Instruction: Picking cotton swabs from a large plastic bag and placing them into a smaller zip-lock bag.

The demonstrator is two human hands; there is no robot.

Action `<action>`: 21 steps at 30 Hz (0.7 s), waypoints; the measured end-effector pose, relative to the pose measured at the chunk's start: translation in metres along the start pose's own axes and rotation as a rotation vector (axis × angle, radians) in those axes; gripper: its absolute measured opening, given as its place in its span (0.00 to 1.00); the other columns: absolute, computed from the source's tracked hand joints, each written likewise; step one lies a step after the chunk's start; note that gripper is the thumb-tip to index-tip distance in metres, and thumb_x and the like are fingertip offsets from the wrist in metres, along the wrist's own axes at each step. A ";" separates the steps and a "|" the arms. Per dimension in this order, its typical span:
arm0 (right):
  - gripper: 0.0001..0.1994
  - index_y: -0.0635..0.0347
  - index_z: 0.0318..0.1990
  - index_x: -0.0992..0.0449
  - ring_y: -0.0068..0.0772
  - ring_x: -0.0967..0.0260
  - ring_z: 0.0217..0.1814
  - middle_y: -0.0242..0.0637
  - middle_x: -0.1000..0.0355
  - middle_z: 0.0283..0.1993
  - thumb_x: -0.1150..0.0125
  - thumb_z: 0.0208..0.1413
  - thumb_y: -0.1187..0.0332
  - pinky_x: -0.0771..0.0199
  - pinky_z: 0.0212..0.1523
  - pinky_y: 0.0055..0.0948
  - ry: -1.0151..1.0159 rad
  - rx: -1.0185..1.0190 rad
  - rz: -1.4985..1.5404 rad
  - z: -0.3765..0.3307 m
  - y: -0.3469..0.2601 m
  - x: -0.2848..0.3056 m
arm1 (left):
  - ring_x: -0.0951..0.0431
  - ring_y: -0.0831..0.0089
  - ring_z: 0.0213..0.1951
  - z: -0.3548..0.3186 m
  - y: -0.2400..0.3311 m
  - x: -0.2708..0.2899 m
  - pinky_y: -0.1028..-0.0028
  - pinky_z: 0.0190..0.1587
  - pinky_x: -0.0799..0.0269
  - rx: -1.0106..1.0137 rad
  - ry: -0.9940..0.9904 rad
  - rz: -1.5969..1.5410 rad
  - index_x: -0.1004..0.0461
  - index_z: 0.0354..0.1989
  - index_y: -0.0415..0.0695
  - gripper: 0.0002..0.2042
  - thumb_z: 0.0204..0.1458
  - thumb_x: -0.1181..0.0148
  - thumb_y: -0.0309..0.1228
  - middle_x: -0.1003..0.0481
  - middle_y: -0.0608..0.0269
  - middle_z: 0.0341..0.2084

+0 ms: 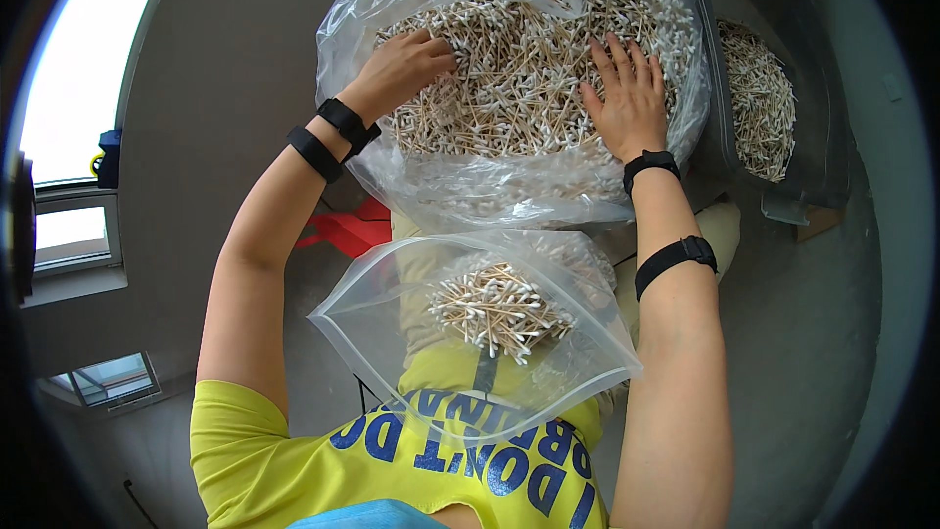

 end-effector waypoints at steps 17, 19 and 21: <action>0.29 0.40 0.70 0.42 0.45 0.48 0.73 0.32 0.46 0.73 0.46 0.62 0.53 0.56 0.74 0.51 0.015 -0.004 -0.008 -0.001 0.005 -0.002 | 0.17 0.74 0.35 -0.021 -0.009 0.093 0.74 0.42 0.19 0.601 -0.100 -1.348 0.21 0.44 0.36 0.13 0.57 0.35 0.33 0.19 0.60 0.32; 0.29 0.41 0.70 0.42 0.45 0.48 0.73 0.32 0.46 0.73 0.46 0.61 0.53 0.55 0.74 0.51 0.019 -0.004 -0.007 -0.002 0.005 -0.003 | 0.17 0.74 0.36 -0.026 -0.004 0.103 0.73 0.46 0.19 0.640 -0.107 -1.508 0.22 0.46 0.36 0.14 0.57 0.36 0.33 0.19 0.58 0.35; 0.29 0.41 0.70 0.42 0.44 0.48 0.73 0.32 0.46 0.73 0.46 0.61 0.54 0.55 0.74 0.51 0.024 -0.003 -0.005 -0.003 0.005 -0.003 | 0.17 0.73 0.37 -0.030 0.000 0.110 0.72 0.47 0.19 0.641 -0.105 -1.586 0.22 0.46 0.36 0.14 0.57 0.36 0.33 0.19 0.58 0.36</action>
Point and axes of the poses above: each hand's wrist, its own z-axis towards the middle knuckle, its own x-axis out of the back of the hand, y = z × x, the point moved 4 cm from there along z, towards the middle knuckle
